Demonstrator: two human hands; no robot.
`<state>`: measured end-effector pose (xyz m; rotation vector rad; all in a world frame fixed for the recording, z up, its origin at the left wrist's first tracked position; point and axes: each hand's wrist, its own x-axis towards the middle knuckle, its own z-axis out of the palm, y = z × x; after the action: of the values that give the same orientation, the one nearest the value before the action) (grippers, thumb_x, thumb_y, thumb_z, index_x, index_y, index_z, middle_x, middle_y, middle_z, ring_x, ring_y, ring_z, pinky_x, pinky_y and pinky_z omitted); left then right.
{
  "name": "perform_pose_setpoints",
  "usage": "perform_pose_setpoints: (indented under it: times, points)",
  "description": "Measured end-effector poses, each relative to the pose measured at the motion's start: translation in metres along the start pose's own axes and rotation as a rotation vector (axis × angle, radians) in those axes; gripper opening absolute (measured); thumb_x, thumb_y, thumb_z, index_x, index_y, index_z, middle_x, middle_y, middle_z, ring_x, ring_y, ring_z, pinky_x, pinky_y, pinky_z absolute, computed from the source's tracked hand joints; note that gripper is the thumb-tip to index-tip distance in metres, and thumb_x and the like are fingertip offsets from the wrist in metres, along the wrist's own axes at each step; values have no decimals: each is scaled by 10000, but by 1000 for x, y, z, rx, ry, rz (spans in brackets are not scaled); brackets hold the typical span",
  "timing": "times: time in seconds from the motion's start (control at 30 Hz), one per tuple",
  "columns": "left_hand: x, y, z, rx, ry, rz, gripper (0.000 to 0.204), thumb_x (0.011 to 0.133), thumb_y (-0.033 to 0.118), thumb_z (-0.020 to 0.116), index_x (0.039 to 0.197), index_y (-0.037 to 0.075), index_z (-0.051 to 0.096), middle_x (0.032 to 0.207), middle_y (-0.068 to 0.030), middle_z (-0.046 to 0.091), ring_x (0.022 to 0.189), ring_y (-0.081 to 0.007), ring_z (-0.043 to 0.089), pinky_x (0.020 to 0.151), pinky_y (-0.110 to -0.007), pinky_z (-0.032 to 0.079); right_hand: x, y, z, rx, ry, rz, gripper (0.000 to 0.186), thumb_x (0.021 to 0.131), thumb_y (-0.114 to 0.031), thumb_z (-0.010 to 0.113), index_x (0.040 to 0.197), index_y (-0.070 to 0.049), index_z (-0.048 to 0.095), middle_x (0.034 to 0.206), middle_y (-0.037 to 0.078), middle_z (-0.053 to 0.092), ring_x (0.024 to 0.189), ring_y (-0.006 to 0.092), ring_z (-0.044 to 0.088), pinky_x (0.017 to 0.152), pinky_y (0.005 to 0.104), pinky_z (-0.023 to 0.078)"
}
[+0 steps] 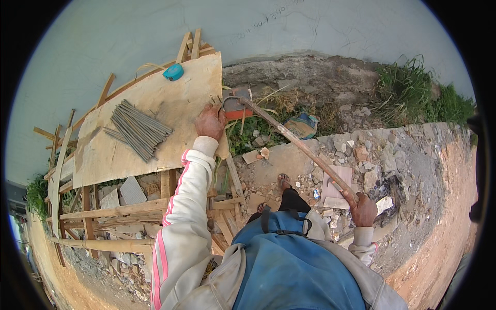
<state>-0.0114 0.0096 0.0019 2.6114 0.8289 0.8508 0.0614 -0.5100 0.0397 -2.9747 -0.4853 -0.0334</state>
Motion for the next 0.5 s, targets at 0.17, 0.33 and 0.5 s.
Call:
perform_pose_setpoints:
  times: [0.17,0.33,0.5]
  points:
    - [7,-19,3,-311,9,-54,350,927,288,622,1132,22,721,984,-162,698,908,-345,685,830,-440,537,39,26,-10,46,-147,-119,698,820,-718,664,795,-21,688,605,204,626,645,418,675,615,523,509]
    - [11,-39,-24,-938,-82,-474,443,944,322,638,1164,-58,697,961,-143,729,925,-230,669,855,-356,512,69,-2,17,194,-254,-254,519,826,-544,747,880,-32,684,675,207,647,704,434,671,649,519,515]
    - [-3,13,-28,-548,-142,-180,422,933,342,689,1186,6,714,901,-87,710,776,-201,652,698,-357,517,107,-68,44,401,-259,-394,424,832,-447,754,871,-32,672,741,230,663,730,436,668,661,510,510]
